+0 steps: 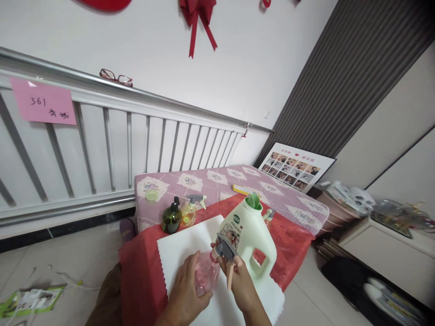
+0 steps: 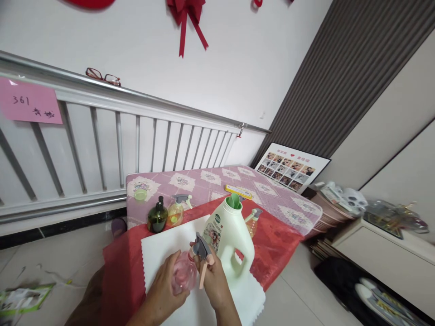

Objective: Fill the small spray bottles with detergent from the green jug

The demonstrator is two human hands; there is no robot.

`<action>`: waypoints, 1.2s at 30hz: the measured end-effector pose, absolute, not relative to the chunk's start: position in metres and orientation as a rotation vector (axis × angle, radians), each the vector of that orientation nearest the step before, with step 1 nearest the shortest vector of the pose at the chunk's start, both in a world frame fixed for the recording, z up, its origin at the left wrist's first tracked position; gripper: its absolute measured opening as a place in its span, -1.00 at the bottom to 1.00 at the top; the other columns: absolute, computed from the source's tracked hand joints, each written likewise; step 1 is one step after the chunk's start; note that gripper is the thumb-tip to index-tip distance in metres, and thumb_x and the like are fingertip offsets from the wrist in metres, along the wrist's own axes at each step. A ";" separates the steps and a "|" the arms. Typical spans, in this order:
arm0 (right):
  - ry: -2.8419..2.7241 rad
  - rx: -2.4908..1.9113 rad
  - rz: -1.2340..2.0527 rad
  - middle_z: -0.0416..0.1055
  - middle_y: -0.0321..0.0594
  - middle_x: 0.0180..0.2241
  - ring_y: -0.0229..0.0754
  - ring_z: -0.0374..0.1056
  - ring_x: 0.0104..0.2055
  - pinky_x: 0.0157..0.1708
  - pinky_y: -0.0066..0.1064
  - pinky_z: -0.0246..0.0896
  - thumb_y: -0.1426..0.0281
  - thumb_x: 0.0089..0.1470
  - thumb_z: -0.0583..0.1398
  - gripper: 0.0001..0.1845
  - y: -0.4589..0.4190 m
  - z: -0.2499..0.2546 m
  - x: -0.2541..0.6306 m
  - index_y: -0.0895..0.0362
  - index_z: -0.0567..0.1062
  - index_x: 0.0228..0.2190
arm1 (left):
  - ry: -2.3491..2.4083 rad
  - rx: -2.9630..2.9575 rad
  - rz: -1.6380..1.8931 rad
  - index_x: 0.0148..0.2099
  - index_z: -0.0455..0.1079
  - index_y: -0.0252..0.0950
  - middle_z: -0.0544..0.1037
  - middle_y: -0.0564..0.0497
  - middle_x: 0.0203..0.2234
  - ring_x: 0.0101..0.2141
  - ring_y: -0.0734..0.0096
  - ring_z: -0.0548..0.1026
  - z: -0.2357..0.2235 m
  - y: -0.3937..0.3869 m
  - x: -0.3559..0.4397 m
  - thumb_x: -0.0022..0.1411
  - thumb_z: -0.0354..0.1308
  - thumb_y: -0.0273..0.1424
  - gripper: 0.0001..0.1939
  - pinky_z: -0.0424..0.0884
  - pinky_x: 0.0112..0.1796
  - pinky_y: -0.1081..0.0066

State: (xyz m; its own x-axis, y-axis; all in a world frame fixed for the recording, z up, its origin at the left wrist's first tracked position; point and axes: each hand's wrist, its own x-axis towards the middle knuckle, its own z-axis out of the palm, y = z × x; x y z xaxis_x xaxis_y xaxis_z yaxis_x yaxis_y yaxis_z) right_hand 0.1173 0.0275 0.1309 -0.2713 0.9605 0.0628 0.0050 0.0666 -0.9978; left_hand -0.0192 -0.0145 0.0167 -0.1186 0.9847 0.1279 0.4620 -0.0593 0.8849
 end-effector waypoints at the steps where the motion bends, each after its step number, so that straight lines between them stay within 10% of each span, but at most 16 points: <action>1: -1.463 -1.029 1.344 0.59 -0.10 -0.07 0.07 0.43 0.08 0.18 -0.01 0.23 0.12 -0.05 0.39 -0.57 0.028 0.129 0.119 0.00 0.60 -0.13 | 1.627 1.558 1.128 0.35 -0.05 -0.28 0.24 -0.25 0.32 0.30 0.01 0.24 0.018 -0.015 -0.019 -0.12 0.20 -0.40 -0.04 0.20 0.30 -0.01; 24: -1.895 -1.108 1.226 0.57 -0.11 -0.06 0.01 0.46 -0.03 0.07 -0.11 0.32 0.29 0.11 0.28 -0.61 0.034 0.144 0.133 0.00 0.53 0.00 | 1.667 1.538 1.008 0.37 -0.02 -0.30 0.24 -0.20 0.34 0.30 -0.01 0.23 0.030 -0.018 -0.022 -0.12 0.18 -0.35 -0.03 0.18 0.30 0.00; 36: -1.833 -1.197 1.043 0.56 -0.19 -0.29 -0.03 0.46 -0.20 -0.14 -0.22 0.35 0.29 0.01 0.30 -0.83 0.029 0.147 0.115 0.08 0.53 -0.32 | 1.701 1.607 1.065 0.36 0.01 -0.34 0.28 -0.27 0.30 0.28 -0.05 0.27 0.018 -0.014 -0.019 -0.08 0.22 -0.31 -0.05 0.24 0.28 -0.01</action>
State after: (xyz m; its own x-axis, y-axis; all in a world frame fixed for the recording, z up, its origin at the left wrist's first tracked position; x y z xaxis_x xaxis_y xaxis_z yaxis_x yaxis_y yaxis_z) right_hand 0.1149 0.0287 0.1468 -0.3267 0.9369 0.1241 0.3718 0.2481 -0.8945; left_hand -0.0195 -0.0137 0.0184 -0.1220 0.9853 0.1192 0.5376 -0.0353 0.8424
